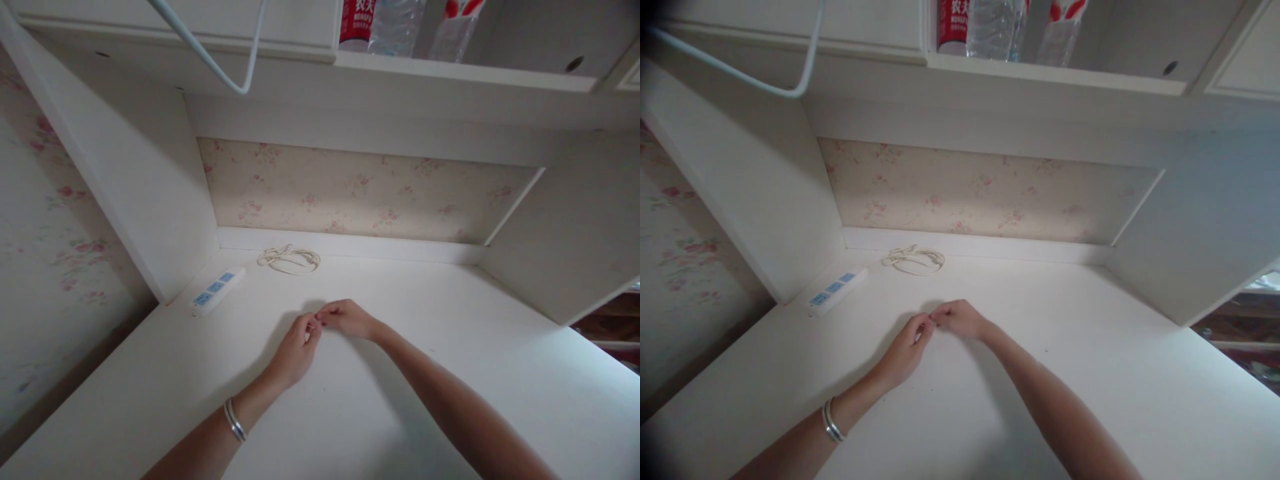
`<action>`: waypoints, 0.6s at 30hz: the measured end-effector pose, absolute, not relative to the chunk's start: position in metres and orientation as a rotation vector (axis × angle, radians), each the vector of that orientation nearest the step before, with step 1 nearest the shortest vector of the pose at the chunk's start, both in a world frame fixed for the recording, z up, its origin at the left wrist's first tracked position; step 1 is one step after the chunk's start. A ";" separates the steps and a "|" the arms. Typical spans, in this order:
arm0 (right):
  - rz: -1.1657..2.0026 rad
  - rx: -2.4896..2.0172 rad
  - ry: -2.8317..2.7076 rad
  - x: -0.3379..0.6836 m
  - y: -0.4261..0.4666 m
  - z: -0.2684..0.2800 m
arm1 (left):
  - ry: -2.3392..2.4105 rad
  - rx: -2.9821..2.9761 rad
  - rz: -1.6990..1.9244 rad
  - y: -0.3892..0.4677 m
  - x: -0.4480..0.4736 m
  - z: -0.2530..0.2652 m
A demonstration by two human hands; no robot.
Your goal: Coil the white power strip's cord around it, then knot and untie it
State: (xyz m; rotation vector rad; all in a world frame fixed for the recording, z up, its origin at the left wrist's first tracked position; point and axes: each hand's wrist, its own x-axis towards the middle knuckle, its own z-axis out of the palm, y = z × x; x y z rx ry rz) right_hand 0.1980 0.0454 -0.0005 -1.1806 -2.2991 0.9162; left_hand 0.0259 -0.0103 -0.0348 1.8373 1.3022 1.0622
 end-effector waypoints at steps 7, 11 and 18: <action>0.476 -1.613 -2.153 0.206 0.156 0.024 | 1.298 1.544 1.012 -0.004 0.025 -0.038; 0.352 -1.704 -2.181 0.187 0.203 0.016 | 1.258 1.525 0.954 -0.005 0.026 -0.038; 0.272 -1.704 -2.396 0.152 0.249 -0.010 | 1.240 1.518 0.886 -0.003 0.027 -0.037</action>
